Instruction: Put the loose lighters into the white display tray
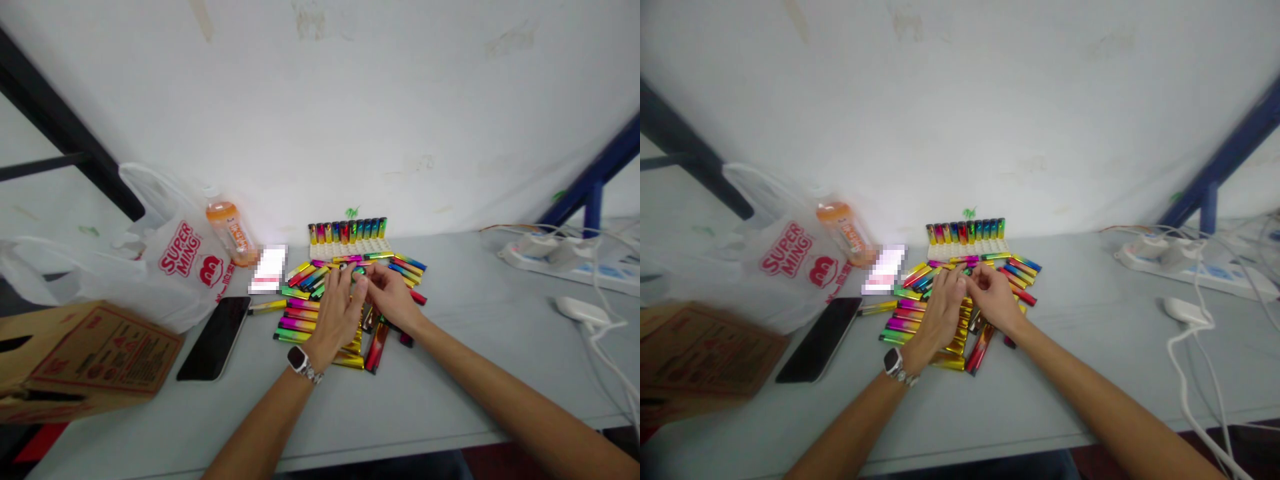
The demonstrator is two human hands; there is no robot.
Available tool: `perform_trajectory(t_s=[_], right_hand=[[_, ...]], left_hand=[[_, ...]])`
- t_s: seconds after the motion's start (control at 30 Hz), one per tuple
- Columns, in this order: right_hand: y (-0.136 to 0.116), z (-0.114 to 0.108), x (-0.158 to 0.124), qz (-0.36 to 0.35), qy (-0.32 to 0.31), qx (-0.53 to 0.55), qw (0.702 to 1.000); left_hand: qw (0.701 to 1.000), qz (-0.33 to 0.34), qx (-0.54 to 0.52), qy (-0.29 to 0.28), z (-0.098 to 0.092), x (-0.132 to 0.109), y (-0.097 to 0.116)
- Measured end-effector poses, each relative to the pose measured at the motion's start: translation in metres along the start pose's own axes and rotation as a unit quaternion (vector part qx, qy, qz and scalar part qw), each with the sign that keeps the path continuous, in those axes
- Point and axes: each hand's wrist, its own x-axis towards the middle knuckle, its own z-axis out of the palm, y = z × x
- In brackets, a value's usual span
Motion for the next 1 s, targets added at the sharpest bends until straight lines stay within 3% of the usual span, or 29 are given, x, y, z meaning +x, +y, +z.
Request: perform_trajectory(t_s=[0.23,0.4,0.6,0.8,1.0], right_hand=[[-0.007,0.000,0.006,0.075,0.030,0.077,0.994],[-0.005,-0.016,0.030,0.028,0.041,0.095,0.994],[0.005,-0.049,0.087,-0.096,0.090,-0.058,0.990],[0.028,-0.064,0.136,-0.135,0.045,-0.188,0.972],[0.037,-0.065,0.150,-0.157,0.002,-0.275,0.949]], left_hand=[[0.999,-0.005,0.022,-0.028,-0.001,-0.001,0.003],[0.999,-0.005,-0.002,-0.035,0.003,0.001,-0.005],[1.000,0.007,0.018,-0.004,0.008,0.009,-0.023],[0.999,0.036,0.040,-0.009,0.008,0.013,-0.025],[0.998,0.038,0.050,0.001,0.008,0.013,-0.024]])
